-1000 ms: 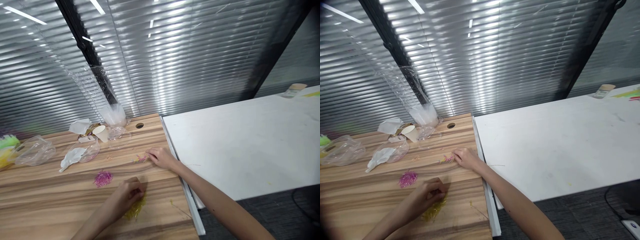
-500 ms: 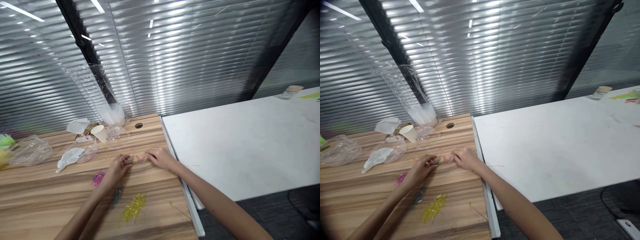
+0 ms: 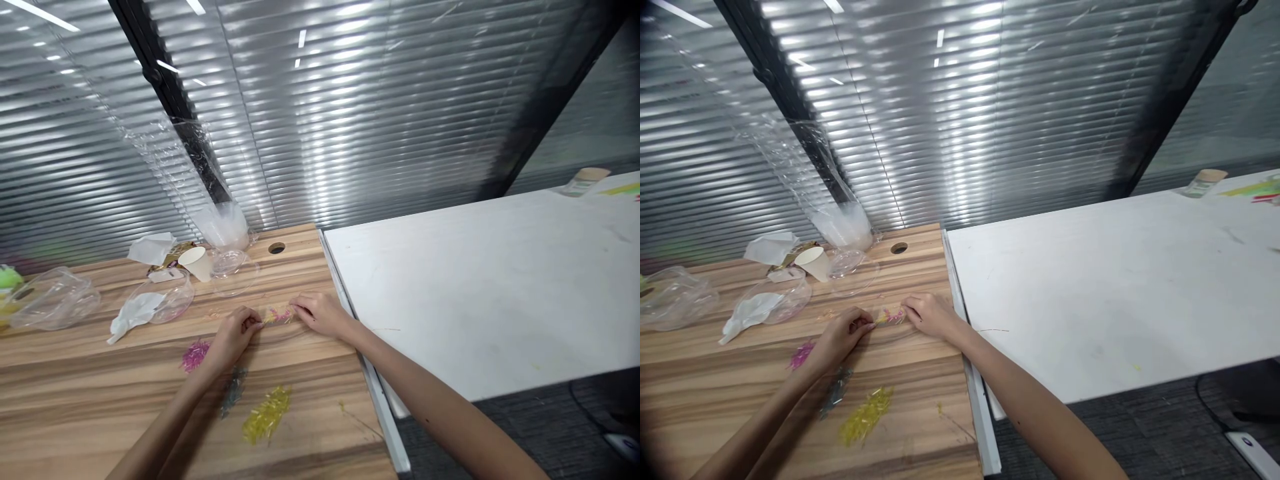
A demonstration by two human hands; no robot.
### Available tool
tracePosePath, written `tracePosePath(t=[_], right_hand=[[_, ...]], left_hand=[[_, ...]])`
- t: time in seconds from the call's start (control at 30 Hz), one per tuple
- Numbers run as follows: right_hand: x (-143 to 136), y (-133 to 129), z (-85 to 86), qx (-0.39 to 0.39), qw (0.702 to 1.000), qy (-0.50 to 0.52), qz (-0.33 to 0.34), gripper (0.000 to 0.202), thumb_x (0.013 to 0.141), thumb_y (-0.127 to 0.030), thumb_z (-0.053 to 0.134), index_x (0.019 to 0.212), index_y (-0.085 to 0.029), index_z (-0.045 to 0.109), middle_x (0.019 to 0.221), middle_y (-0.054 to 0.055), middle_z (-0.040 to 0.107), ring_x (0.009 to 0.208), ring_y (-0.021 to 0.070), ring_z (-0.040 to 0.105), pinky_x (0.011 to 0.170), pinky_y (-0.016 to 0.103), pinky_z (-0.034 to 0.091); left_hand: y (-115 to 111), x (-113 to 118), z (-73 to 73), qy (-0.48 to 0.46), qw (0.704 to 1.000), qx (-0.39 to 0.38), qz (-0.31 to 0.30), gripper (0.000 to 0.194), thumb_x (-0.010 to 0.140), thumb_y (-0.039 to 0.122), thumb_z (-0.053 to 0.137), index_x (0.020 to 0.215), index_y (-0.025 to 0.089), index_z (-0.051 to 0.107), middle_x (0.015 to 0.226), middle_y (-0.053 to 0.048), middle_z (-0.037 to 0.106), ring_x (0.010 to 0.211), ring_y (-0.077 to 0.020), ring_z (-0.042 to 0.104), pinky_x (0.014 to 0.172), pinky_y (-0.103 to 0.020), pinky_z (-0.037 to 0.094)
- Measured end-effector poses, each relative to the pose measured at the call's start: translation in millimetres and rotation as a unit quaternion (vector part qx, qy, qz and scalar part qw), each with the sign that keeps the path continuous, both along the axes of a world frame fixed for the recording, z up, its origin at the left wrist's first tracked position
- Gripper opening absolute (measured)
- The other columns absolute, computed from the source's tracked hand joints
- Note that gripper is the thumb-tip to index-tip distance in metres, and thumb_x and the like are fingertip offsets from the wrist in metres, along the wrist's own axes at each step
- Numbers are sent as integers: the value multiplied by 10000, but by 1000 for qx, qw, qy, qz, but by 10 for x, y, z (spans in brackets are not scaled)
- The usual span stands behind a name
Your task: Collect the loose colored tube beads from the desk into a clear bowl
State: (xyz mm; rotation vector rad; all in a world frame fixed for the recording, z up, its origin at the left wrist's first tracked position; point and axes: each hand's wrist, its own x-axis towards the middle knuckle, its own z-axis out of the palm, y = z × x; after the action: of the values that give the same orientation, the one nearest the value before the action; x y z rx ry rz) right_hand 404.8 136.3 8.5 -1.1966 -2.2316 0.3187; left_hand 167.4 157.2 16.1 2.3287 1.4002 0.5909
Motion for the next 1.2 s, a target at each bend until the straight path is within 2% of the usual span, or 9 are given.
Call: tracePosePath(t=[0.43,1.2], right_hand=[[7,10,-33,5,1000,7,6,199,916,-168,450,968,-173,642,946,46,681,857,173,621,730,254,418],[10,27,-47,-6,1000,20,8,181,924,-185,451,914,-169,631,905,41,658,826,159,606,717,247,412]], left_hand=[[-210,-50,169,14,999,-28,19,163,757,318,507,727,186,597,741,-50,625,716,-210,580,680,-323,458],[-266,-39,153,14,999,-38,32,151,779,276,453,705,199,561,748,-46,618,741,-205,581,711,-320,458]])
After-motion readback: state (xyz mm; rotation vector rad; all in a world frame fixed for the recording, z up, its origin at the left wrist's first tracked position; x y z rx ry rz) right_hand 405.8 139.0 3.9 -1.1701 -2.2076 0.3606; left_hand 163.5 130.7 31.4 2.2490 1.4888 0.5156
